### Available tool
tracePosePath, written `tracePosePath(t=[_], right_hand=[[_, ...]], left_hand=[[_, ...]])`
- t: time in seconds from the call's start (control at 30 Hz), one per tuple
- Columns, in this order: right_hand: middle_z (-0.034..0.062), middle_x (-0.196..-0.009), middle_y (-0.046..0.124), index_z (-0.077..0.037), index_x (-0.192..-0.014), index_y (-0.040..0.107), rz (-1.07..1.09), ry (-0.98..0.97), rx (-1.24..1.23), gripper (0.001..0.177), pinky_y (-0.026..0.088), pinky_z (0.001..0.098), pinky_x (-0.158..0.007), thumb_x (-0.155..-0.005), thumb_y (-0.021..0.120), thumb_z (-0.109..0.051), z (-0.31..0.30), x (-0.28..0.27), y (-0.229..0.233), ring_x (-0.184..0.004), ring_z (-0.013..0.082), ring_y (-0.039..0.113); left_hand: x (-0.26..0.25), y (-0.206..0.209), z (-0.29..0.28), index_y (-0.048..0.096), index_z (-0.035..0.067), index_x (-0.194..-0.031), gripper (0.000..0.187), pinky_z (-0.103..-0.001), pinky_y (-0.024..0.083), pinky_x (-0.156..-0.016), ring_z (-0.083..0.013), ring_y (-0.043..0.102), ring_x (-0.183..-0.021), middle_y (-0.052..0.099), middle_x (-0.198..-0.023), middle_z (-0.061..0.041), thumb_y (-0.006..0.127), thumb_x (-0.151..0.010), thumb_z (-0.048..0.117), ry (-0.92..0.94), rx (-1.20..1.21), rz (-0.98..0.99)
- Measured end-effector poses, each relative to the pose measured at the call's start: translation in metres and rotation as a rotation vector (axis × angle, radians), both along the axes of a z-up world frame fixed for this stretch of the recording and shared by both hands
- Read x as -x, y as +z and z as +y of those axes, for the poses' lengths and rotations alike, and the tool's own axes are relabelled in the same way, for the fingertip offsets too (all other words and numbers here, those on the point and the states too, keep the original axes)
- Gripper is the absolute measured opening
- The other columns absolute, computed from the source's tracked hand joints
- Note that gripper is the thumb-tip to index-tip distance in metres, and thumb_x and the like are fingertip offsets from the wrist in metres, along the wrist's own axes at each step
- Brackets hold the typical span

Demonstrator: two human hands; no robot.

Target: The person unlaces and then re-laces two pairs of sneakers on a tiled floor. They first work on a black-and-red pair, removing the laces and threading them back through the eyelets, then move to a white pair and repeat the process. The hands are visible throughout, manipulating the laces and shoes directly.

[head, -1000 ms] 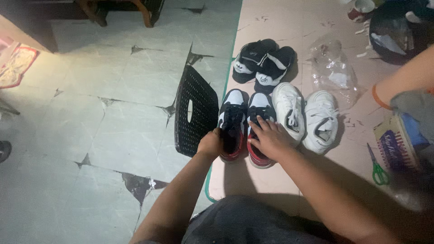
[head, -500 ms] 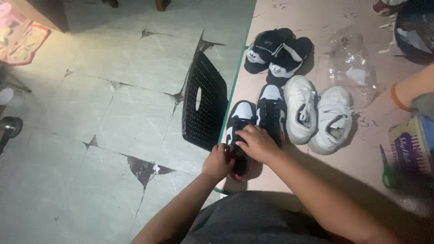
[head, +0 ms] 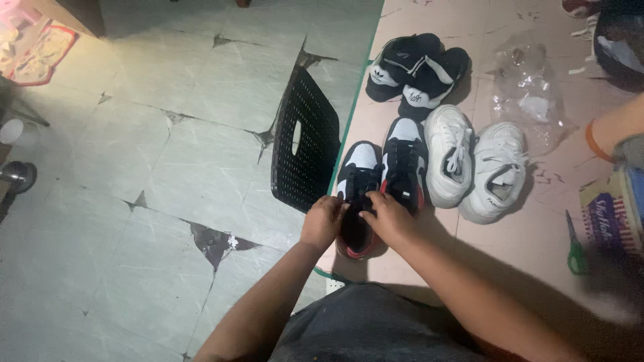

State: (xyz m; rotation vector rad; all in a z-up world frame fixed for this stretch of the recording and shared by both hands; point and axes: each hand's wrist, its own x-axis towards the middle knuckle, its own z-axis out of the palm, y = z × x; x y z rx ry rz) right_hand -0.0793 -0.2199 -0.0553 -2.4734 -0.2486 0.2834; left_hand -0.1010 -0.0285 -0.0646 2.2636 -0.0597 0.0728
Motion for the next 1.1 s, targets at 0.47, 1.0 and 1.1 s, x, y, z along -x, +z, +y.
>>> tracePosePath(t=[0.47,1.0,1.1], right_hand=[[0.0183,-0.107,0.07,-0.007,-0.114,0.059,-0.037,0.006,-0.026,0.032,0.056,0.0463,-0.084,-0.087,0.073,-0.019,-0.005,-0.003,-0.011,-0.1,0.0366,0.07],[0.0066,-0.076,0.058,-0.007,-0.094,0.07,0.462,-0.249,-0.472,0.026,0.044,0.0325,-0.061,-0.096,0.069,-0.033,-0.007,-0.033,-0.007,-0.066,0.0174,0.052],[-0.001,-0.078,0.06,-0.008,-0.087,0.063,0.545,-0.323,-0.936,0.022,0.045,0.0259,-0.058,-0.096,0.07,-0.028,-0.022,-0.04,0.013,-0.065,0.0096,0.055]], left_hand=[[-0.032,0.009,0.06,0.067,-0.001,-0.104,0.02,-0.034,0.054,-0.073,-0.0216,0.065,-0.082,0.07,-0.092,-0.016,0.066,-0.104,0.019,0.328,0.379,-0.085],[-0.016,0.004,0.027,0.067,0.006,-0.126,0.034,-0.031,0.057,-0.089,-0.0193,0.073,-0.101,0.074,-0.113,-0.01,0.063,-0.101,0.029,0.018,0.408,0.279],[-0.017,0.003,0.012,0.07,0.005,-0.125,0.043,-0.042,0.052,-0.097,-0.0366,0.066,-0.11,0.067,-0.12,-0.022,0.076,-0.086,0.021,-0.207,0.117,-0.067]])
